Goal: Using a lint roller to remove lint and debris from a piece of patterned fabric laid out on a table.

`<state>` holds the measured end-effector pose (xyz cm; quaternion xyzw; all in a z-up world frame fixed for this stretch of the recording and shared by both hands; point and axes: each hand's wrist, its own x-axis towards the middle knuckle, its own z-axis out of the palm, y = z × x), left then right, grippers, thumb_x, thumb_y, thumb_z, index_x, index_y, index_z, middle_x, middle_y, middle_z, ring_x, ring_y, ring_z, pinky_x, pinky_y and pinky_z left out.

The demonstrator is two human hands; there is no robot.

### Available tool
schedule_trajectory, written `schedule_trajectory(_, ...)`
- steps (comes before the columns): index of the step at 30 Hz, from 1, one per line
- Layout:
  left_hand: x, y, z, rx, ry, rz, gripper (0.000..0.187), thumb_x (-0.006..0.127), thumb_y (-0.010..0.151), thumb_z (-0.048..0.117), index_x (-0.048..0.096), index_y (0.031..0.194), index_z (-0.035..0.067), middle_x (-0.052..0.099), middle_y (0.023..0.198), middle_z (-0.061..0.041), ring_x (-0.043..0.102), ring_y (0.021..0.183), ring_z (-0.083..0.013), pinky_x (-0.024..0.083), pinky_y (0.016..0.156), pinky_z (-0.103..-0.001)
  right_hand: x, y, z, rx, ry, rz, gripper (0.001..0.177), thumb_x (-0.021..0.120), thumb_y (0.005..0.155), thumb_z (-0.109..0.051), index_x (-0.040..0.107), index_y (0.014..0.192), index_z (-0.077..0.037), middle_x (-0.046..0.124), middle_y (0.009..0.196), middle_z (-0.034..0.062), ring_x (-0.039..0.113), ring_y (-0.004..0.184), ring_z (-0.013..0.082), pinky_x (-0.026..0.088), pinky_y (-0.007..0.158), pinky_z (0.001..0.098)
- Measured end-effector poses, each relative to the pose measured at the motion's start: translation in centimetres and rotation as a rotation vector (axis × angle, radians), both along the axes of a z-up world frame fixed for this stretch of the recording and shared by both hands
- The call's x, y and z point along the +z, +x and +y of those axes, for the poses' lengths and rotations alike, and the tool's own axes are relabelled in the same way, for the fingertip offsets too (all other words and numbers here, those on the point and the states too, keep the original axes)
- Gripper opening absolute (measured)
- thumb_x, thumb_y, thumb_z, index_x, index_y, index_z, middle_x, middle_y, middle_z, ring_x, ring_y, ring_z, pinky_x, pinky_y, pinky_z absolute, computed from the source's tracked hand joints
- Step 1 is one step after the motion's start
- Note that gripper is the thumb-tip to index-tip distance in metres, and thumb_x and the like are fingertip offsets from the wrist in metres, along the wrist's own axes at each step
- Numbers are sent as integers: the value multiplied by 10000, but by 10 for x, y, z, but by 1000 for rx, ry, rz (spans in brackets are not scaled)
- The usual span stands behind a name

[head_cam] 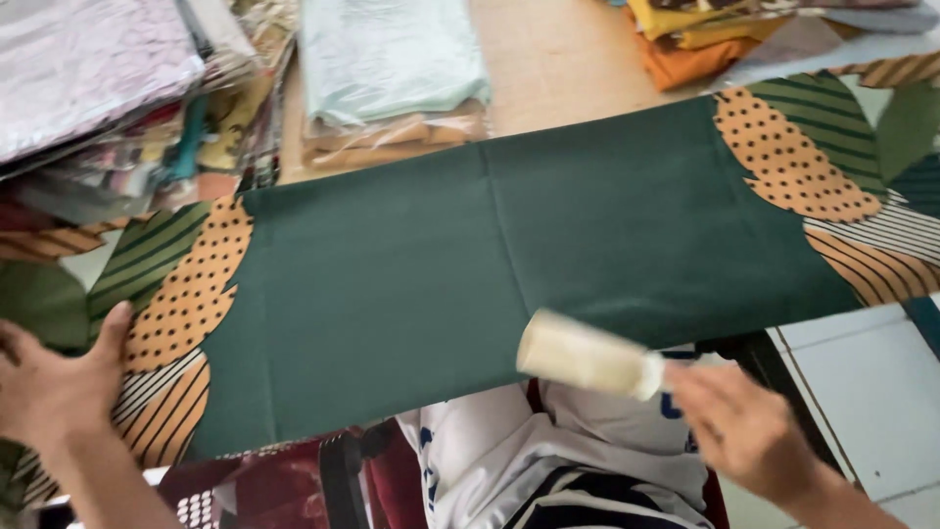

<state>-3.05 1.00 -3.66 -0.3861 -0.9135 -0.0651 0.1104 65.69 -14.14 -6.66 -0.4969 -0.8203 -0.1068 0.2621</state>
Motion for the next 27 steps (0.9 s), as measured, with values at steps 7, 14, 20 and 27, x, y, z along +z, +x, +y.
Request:
schedule_trajectory(7, 6, 5, -3, -68, 75, 34, 1318, 344, 788, 1011, 334, 1651, 14, 384, 1601, -322, 347, 1365, -592, 182, 1014, -737, 31, -42, 17, 77, 9, 27, 320, 637, 971, -126, 714, 1272, -48, 653, 1085, 114, 664, 835, 220, 547, 814, 371)
schedule_trajectory(14, 24, 20, -4, -32, 26, -87, 1281, 371, 756, 972, 260, 1650, 61, 308, 1641, -268, 265, 1462, -522, 162, 1085, -706, 24, -60, 35, 304, 173, -24, 260, 604, 984, -128, 732, 1193, -43, 644, 1058, 153, 690, 815, 287, 572, 753, 372)
schedule_trajectory(20, 34, 27, -2, 28, -24, -152, 1212, 395, 766, 942, 180, 1656, 147, 241, 1688, -156, 230, 1513, -426, 177, 1146, -650, 34, -83, 58, 330, 266, -61, 250, 615, 993, -109, 763, 1194, -88, 677, 973, 124, 649, 730, 261, 542, 672, 399)
schedule_trajectory(27, 34, 23, -1, 41, -53, -140, 1117, 335, 840, 910, 161, 1658, 169, 234, 1690, -140, 206, 1521, -392, 201, 1164, -629, 53, -122, 92, 382, 285, -95, 219, 693, 971, -55, 762, 1177, -28, 668, 1009, 92, 641, 734, 238, 547, 771, 373)
